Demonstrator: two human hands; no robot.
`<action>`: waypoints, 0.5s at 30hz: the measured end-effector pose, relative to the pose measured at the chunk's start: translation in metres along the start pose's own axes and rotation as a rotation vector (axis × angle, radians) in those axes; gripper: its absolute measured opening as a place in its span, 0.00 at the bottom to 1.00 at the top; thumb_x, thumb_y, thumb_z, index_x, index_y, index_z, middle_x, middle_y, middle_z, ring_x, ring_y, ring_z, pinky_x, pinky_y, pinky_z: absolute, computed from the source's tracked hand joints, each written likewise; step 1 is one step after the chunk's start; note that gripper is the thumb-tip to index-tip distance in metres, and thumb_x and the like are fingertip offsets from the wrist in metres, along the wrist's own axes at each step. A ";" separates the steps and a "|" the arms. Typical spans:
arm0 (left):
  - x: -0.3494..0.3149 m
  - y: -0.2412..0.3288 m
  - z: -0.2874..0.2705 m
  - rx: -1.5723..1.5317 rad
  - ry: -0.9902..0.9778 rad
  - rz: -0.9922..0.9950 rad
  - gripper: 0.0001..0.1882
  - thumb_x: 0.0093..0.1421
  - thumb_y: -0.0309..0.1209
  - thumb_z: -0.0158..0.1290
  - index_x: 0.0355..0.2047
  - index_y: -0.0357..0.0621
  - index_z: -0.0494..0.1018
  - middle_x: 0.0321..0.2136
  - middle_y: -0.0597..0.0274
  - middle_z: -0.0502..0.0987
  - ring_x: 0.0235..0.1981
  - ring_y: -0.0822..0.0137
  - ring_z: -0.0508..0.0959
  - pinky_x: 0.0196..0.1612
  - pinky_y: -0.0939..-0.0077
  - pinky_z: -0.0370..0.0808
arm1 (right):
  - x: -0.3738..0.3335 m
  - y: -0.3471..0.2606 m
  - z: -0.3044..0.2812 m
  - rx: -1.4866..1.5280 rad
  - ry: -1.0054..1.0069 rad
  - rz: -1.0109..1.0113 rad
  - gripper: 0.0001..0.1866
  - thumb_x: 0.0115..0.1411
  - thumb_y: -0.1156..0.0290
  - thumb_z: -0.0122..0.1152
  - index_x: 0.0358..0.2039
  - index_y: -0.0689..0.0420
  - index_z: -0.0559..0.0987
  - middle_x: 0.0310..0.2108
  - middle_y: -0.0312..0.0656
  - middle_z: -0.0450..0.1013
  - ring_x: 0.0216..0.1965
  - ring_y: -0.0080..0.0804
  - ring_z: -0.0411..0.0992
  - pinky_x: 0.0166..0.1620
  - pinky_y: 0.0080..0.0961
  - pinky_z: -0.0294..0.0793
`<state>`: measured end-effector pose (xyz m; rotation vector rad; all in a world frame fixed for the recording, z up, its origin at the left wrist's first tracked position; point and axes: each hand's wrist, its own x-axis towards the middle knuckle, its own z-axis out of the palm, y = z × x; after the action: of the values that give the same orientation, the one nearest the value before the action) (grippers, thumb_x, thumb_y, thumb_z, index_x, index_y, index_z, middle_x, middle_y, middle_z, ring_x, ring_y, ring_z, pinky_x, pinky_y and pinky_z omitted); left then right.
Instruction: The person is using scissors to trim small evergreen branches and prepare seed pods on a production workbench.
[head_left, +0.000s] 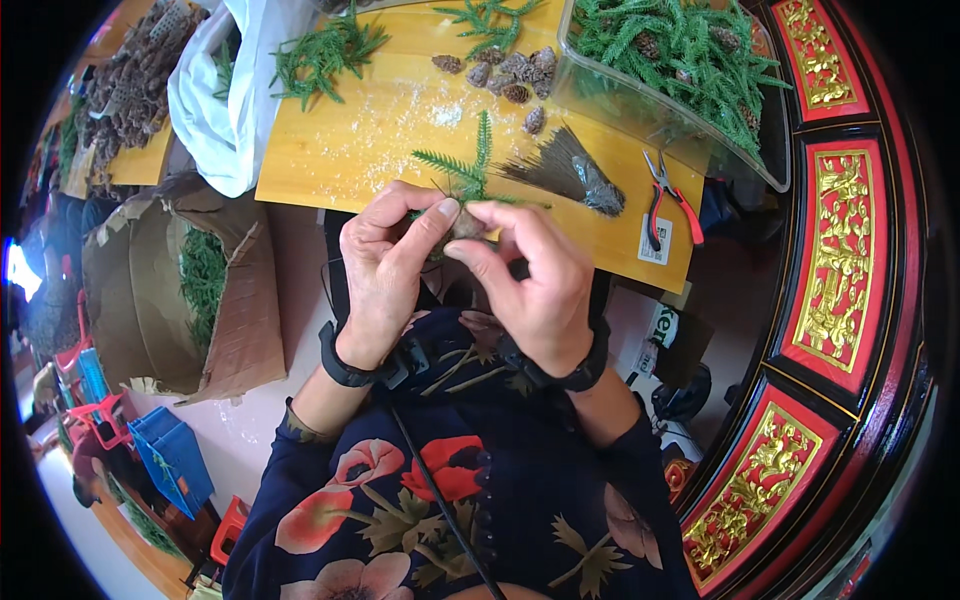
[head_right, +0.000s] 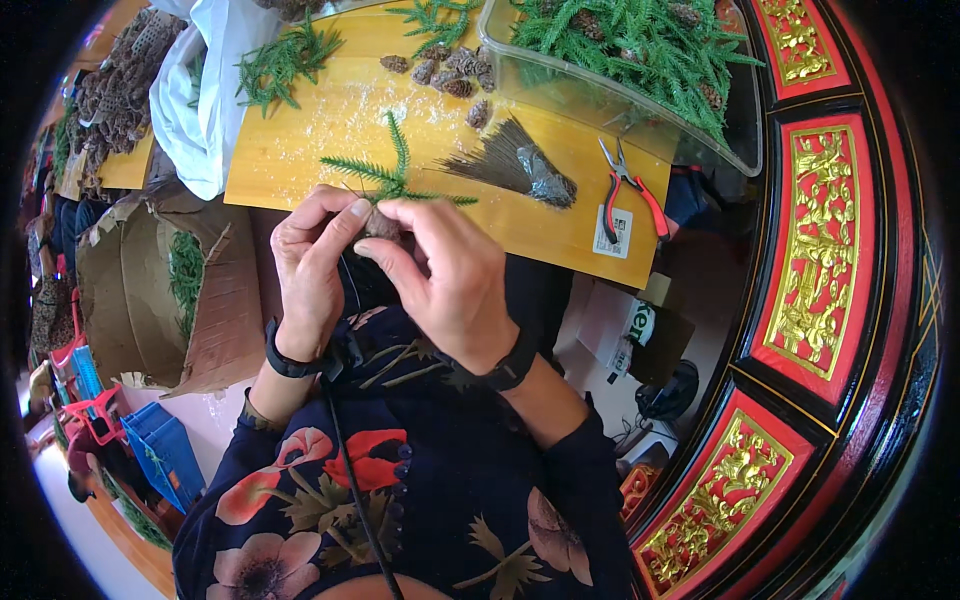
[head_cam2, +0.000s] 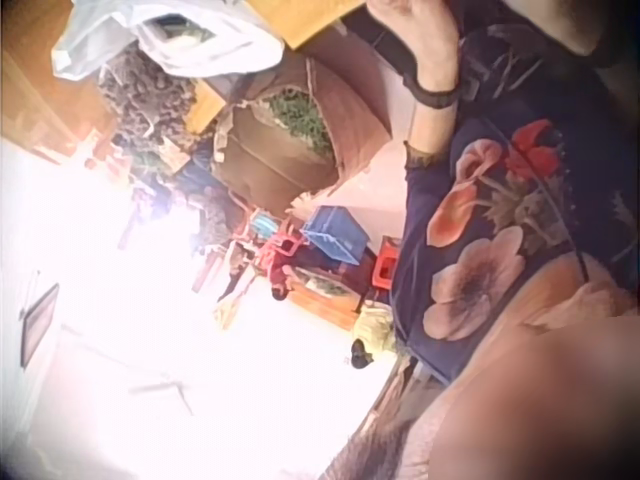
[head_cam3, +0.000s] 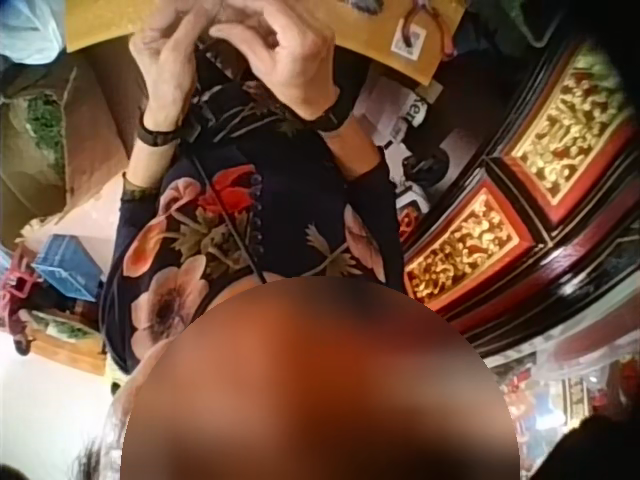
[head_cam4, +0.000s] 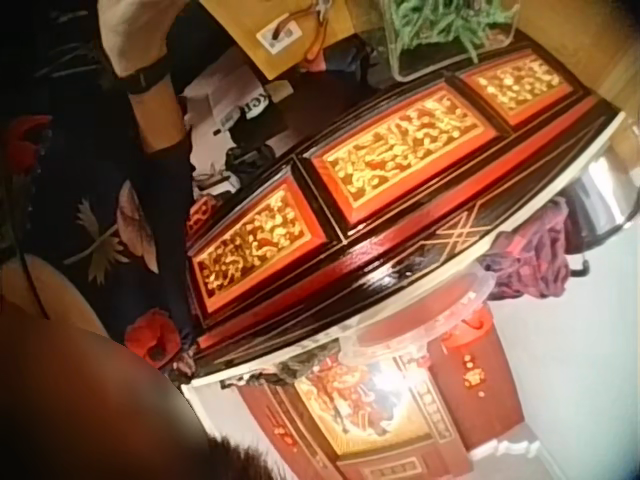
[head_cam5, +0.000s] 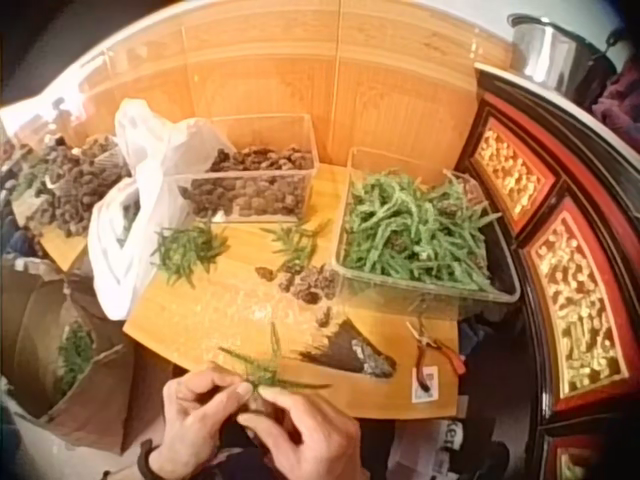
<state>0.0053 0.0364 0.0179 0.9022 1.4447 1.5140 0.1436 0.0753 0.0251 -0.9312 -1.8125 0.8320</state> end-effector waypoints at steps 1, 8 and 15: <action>0.000 0.000 -0.001 0.004 -0.009 0.002 0.02 0.54 0.20 0.56 0.29 0.32 0.77 0.25 0.68 0.73 0.29 0.79 0.69 0.35 0.86 0.65 | 0.007 -0.002 -0.006 0.017 -0.043 0.045 0.13 0.52 0.79 0.65 0.39 0.62 0.77 0.29 0.40 0.74 0.20 0.20 0.67 0.26 0.17 0.67; 0.000 0.005 -0.002 0.073 -0.095 -0.001 0.03 0.54 0.20 0.56 0.29 0.33 0.77 0.24 0.67 0.73 0.29 0.78 0.70 0.34 0.86 0.65 | 0.035 0.015 -0.017 0.405 -0.305 0.318 0.14 0.55 0.78 0.62 0.43 0.62 0.76 0.35 0.39 0.74 0.25 0.14 0.67 0.30 0.13 0.68; 0.005 0.001 -0.012 -0.203 -0.195 -0.317 0.04 0.54 0.20 0.55 0.31 0.35 0.78 0.26 0.67 0.76 0.31 0.78 0.74 0.37 0.84 0.68 | 0.042 0.032 -0.022 0.391 -0.527 0.351 0.09 0.55 0.80 0.60 0.38 0.63 0.78 0.35 0.39 0.75 0.30 0.15 0.70 0.32 0.14 0.70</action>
<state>-0.0081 0.0364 0.0179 0.6443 1.2038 1.2716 0.1591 0.1305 0.0232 -0.8289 -1.8306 1.7145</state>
